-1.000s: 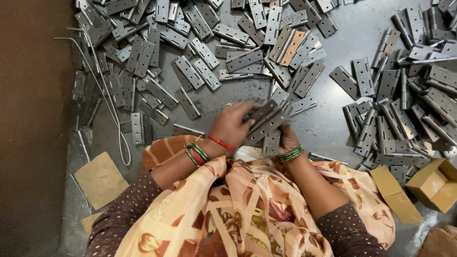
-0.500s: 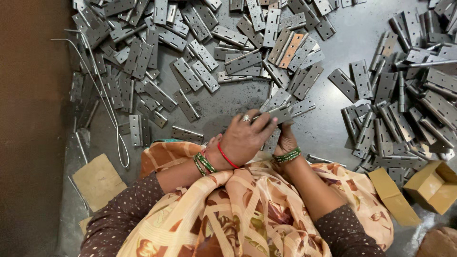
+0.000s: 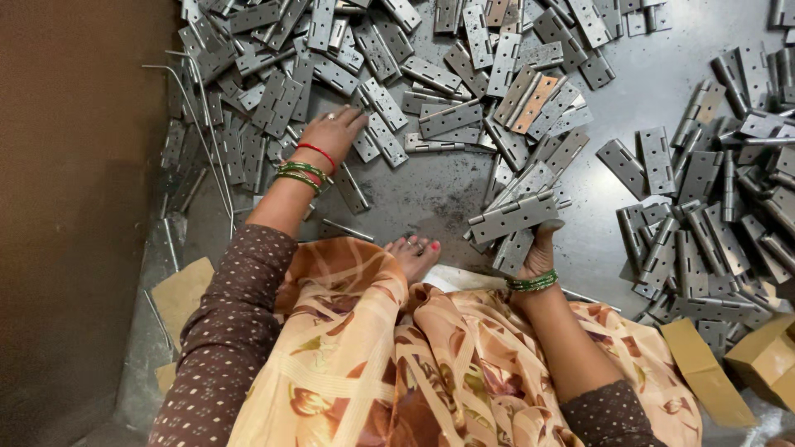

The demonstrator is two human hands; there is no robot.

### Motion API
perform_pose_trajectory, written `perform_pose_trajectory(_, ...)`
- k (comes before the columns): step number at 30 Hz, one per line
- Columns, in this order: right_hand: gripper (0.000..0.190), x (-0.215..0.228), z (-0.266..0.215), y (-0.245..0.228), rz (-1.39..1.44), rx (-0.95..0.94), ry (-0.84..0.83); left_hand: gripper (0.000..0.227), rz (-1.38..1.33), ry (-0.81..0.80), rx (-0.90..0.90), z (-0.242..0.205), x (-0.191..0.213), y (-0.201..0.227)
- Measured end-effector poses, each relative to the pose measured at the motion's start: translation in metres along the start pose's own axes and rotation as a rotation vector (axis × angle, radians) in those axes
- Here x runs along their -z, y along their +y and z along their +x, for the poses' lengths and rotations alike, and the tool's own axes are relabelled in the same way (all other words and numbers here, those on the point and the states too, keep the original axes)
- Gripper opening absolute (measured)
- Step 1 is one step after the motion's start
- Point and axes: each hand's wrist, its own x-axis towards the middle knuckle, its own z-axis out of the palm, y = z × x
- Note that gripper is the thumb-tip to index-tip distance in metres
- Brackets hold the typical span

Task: The person sits on the floor and sorts a large pile of metal hinges by hand, picking them up and stacking them into neat piles. The person occasionally places sorted hinges into a cardboard box.

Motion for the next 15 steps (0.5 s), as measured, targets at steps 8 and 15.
perform_pose_trajectory(8,0.069,-0.003,-0.002,0.000,0.006,0.032,0.082,0.032,-0.013,-0.464,0.082,0.002,0.027,-0.006)
perform_pose_trajectory(15,0.069,-0.007,-0.001,0.004,-0.018,0.040,0.074,0.026,0.005,-0.283,-0.271,0.035,0.020,0.032)
